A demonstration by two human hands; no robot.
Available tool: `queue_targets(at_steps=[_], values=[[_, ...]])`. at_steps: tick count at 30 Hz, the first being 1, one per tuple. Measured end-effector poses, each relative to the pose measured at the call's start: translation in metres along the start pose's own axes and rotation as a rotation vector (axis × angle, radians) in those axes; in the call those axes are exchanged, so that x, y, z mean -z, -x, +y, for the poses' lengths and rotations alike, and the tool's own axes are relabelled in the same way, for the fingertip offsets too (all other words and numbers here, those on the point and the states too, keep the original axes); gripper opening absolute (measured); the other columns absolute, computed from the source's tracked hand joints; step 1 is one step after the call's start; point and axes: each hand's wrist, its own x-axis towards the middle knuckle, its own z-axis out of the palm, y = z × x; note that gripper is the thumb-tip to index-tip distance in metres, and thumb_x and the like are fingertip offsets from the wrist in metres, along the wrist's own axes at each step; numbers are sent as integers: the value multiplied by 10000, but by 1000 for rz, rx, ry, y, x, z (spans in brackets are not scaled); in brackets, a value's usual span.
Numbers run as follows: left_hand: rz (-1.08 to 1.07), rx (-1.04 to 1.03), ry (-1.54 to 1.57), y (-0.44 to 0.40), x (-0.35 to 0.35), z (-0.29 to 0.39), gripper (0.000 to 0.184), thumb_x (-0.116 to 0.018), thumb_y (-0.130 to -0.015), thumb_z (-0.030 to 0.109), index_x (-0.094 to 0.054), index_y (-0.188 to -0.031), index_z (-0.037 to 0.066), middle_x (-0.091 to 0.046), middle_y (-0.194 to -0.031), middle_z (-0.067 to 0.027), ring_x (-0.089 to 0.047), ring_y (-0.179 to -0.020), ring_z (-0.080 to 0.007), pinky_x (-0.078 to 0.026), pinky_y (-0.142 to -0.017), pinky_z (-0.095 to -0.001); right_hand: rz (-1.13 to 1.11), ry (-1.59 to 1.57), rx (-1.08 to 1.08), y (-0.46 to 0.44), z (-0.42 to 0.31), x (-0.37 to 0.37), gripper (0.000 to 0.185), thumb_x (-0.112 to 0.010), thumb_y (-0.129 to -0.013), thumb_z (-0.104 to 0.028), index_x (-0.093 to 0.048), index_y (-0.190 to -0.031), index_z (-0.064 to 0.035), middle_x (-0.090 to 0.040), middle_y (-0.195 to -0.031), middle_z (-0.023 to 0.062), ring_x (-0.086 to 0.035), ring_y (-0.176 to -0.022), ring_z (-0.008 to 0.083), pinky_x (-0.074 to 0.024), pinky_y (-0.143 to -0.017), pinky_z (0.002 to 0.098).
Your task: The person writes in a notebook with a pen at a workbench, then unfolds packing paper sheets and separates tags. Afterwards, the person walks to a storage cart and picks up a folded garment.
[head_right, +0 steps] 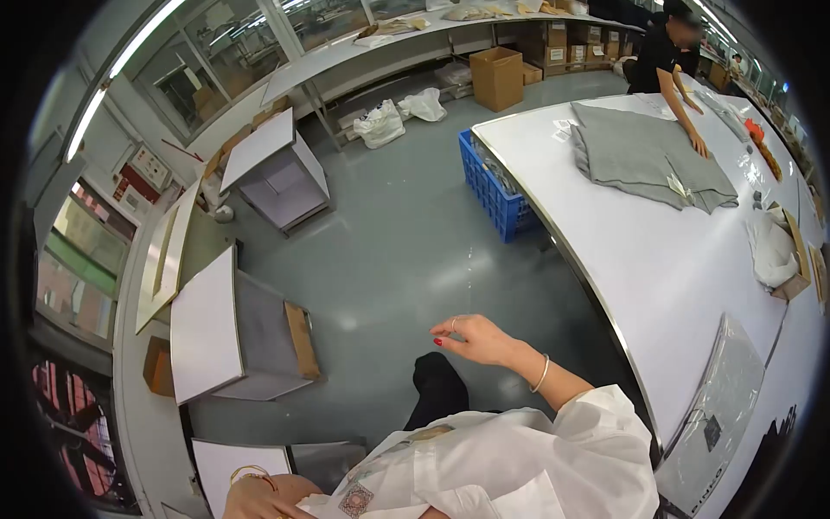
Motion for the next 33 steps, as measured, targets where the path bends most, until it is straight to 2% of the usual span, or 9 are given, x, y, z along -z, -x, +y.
queue_targets(at_steps=[5,12,17,20,23,28,30,32,33], values=[[-172,41,86,-22,274,-100,482,-473,-862,476,-562,-1122,80,-542,-1036,-149,-535,-941,-287,-437,-871,-472,153,74,-200,-174,44,87,239,-597,-864,-154,-668,-1050,-22,-698,-898,76,-584,-655,197,-478,-640,280],[-323,150,187,-48,574,-314,332,-539,-862,331,-604,-989,31,-539,-901,-124,-531,-821,-260,-451,-815,-442,600,-220,-679,-348,160,178,219,-589,-853,-152,-685,-995,-16,-655,-751,33,-542,-603,138,-453,-593,254],[-393,234,107,-26,761,-412,238,-587,-862,227,-634,-893,-4,-537,-803,-106,-528,-736,-241,-461,-775,-420,527,-132,-624,-558,255,251,226,-587,-856,-168,-685,-993,-17,-653,-748,24,-538,-600,136,-451,-591,249],[-408,270,89,-24,872,-447,208,-606,-862,186,-646,-855,-18,-536,-765,-99,-527,-702,-234,-465,-759,-411,411,-91,-379,-708,284,323,255,-575,-876,-209,-675,-1033,-35,-687,-816,55,-591,-648,187,-477,-637,282],[-64,665,-80,-7,990,-470,168,-615,-822,127,-654,-817,-36,-563,-697,-127,-515,-617,-237,-455,-713,-406,273,58,-320,-847,320,430,288,-572,-882,-244,-663,-1070,-46,-696,-896,88,-624,-722,208,-490,-671,304],[42,709,-343,19,1199,-595,214,-628,-825,167,-672,-868,-38,-620,-804,-159,-549,-694,-285,-454,-719,-392,568,97,-484,-1006,544,539,324,-575,-864,-266,-650,-1082,-38,-701,-935,101,-643,-779,288,-508,-715,355],[41,765,-417,-19,1278,-664,247,-622,-845,200,-681,-903,-33,-647,-870,-173,-586,-753,-315,-462,-733,-398,719,161,-755,-1009,653,542,312,-558,-836,-279,-672,-1039,-73,-698,-931,130,-646,-821,349,-512,-727,400],[-133,947,-435,-52,1360,-751,278,-629,-862,155,-634,-1111,31,-641,-919,-124,-606,-808,-237,-481,-819,-355,779,172,-945,-978,706,525,323,-555,-820,-312,-690,-988,-72,-695,-924,144,-642,-829,362,-512,-729,412],[-87,936,-380,-85,1387,-807,285,-641,-755,12,-663,-1038,25,-642,-873,-97,-578,-731,-193,-464,-743,-298,766,126,-1049,-956,712,510,329,-552,-805,-325,-708,-959,-81,-694,-901,153,-639,-808,371,-511,-719,408]])
